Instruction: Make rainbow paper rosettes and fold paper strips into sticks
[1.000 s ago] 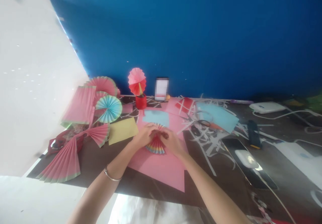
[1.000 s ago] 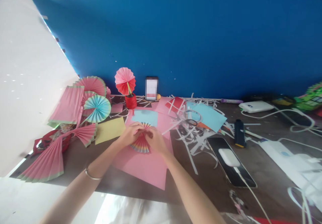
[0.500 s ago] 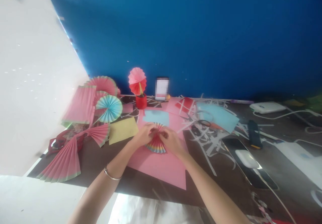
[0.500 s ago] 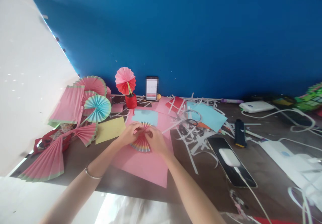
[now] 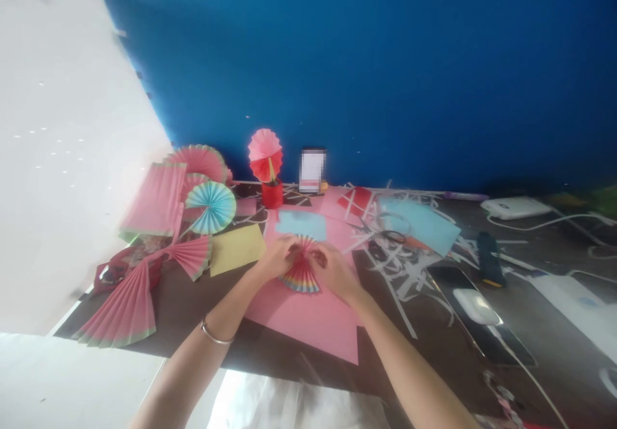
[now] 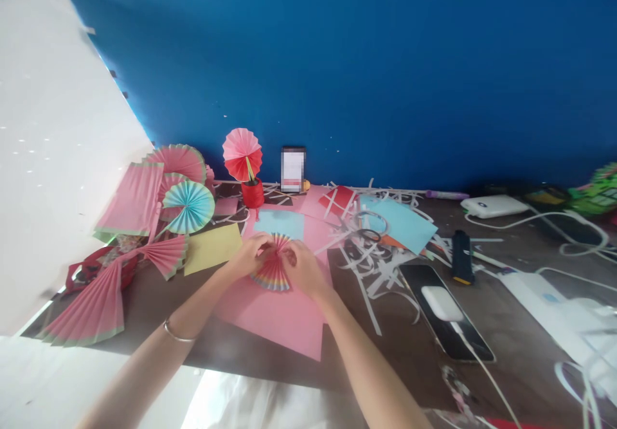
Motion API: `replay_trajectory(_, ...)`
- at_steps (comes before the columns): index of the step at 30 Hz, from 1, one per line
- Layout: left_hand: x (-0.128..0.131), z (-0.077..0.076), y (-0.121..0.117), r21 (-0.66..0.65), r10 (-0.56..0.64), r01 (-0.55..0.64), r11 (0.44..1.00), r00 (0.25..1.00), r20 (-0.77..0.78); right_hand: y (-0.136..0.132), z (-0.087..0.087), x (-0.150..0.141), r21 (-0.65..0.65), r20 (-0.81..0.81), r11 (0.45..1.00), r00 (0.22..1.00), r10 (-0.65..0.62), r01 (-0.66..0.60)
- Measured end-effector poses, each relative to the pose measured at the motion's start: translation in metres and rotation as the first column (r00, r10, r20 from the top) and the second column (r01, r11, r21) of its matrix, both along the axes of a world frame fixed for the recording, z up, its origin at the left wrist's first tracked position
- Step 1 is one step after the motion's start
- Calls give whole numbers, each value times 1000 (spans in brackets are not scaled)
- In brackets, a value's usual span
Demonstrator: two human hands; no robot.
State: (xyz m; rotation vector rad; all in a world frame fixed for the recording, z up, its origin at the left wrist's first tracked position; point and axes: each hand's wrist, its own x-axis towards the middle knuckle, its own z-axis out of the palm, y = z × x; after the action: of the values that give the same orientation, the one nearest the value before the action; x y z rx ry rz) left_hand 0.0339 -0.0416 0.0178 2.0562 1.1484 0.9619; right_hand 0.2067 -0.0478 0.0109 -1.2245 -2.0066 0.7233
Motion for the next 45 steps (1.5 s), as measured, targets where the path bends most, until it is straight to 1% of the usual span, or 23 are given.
replay_trajectory(5,0,2,-1,19,-6,6,1000,1000,-1,1,-2,-6,3,-7,1000,1000,-15,15)
replay_trajectory(11,-2,-4,1,12,-35,35,999,999,22,1,-1,-9,-8,-48,1000,999,-1,0)
replay_trajectory(17,-3,-4,1,2,-40,40,999,999,-8,1,-2,-5,-9,-15,1000,1000,-10,10)
replay_trajectory(24,-4,-4,0,-6,-45,45,999,998,-38,2,0,-1,-29,22,999,999,33,-33)
replay_trajectory(30,-4,2,-1,-8,-43,43,999,996,-75,2,0,2,-20,78,999,996,32,-30)
replay_trajectory(34,-4,3,-1,-7,-31,30,1000,994,-100,2,-1,4,0,127,999,991,46,-46)
replay_trajectory(40,-5,6,-2,44,-17,23,999,990,-143,3,-5,6,58,232,997,972,27,-41)
replay_trajectory(42,-5,8,-2,64,-5,16,998,986,-165,3,-5,6,62,257,997,966,24,-41)
replay_trajectory(45,-7,9,-3,84,42,-26,996,982,-186,2,-2,6,49,276,998,961,15,-29)
